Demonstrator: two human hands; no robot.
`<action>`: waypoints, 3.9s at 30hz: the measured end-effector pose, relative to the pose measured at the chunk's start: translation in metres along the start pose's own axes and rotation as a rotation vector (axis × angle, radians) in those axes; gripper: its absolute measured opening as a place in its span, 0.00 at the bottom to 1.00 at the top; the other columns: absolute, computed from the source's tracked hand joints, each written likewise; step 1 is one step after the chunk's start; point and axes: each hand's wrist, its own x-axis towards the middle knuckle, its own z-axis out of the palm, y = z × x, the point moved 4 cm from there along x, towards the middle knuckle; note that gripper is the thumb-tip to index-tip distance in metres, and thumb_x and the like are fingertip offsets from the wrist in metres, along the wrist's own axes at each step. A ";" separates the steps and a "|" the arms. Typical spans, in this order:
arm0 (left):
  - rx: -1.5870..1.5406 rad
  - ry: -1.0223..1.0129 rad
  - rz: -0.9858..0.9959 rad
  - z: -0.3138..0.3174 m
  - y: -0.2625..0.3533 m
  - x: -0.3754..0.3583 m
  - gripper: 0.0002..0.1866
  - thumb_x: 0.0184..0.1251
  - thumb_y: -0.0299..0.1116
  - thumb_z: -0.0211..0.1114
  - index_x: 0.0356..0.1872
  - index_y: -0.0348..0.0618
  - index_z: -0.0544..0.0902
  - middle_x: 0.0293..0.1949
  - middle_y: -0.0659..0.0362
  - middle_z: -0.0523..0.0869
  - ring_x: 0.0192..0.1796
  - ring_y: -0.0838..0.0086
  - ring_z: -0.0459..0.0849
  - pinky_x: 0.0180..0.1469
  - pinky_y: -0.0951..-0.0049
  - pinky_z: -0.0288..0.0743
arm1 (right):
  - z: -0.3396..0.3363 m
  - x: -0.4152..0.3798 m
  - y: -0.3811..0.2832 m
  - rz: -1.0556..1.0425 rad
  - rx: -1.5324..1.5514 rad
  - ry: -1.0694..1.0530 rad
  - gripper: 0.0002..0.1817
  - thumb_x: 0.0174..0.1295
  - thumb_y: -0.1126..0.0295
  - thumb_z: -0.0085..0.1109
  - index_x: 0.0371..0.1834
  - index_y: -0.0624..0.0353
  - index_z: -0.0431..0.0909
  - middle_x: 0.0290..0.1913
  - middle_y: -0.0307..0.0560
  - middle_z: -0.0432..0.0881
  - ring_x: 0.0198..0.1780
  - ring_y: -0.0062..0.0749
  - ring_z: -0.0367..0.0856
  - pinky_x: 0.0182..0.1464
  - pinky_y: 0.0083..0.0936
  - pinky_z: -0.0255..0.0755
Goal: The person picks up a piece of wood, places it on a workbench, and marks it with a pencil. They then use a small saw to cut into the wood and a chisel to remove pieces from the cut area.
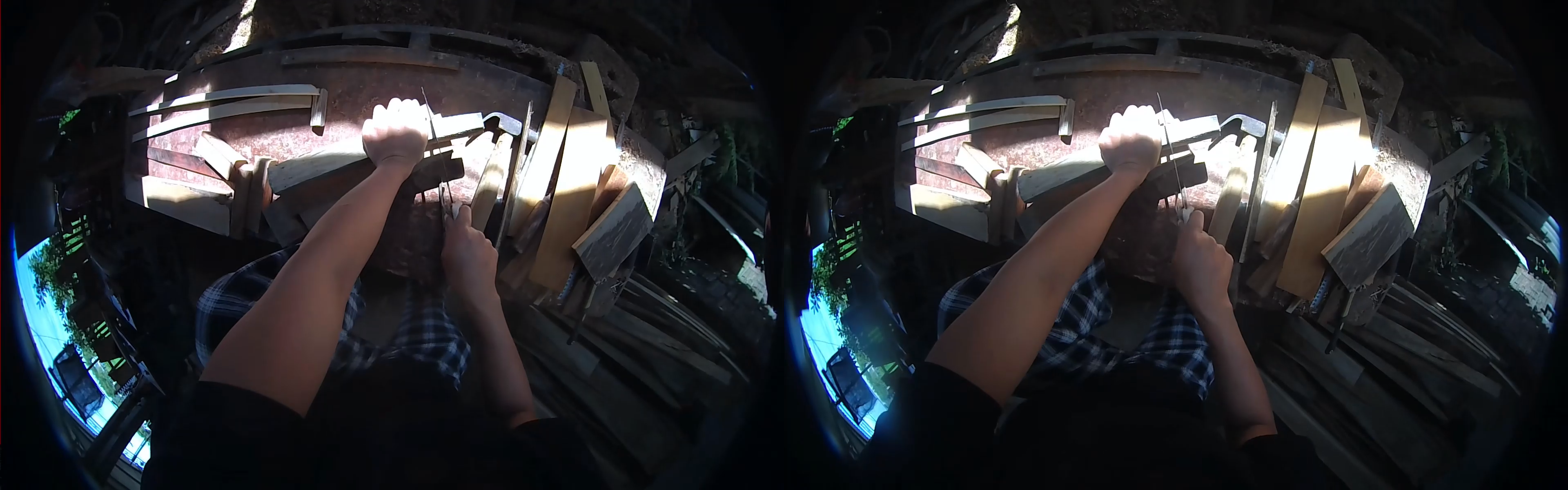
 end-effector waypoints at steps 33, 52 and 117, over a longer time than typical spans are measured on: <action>0.044 -0.016 0.027 -0.003 0.003 0.000 0.07 0.59 0.42 0.60 0.32 0.53 0.80 0.34 0.62 0.81 0.38 0.66 0.81 0.34 0.62 0.77 | -0.001 0.065 -0.020 -0.138 0.043 0.194 0.09 0.67 0.66 0.47 0.42 0.60 0.65 0.27 0.61 0.84 0.34 0.58 0.86 0.33 0.50 0.78; 0.072 -0.002 0.039 0.000 -0.003 -0.003 0.06 0.61 0.39 0.56 0.33 0.53 0.79 0.34 0.62 0.80 0.37 0.66 0.82 0.32 0.63 0.79 | 0.001 -0.018 0.007 -0.020 0.015 0.051 0.08 0.68 0.67 0.47 0.42 0.60 0.65 0.25 0.61 0.83 0.31 0.58 0.86 0.34 0.50 0.79; 0.062 -0.028 0.032 -0.001 0.001 0.000 0.06 0.61 0.39 0.56 0.33 0.52 0.79 0.34 0.62 0.81 0.38 0.66 0.83 0.32 0.62 0.79 | 0.001 -0.010 0.005 -0.047 0.014 0.081 0.11 0.70 0.64 0.45 0.42 0.61 0.64 0.28 0.63 0.84 0.34 0.60 0.85 0.35 0.51 0.78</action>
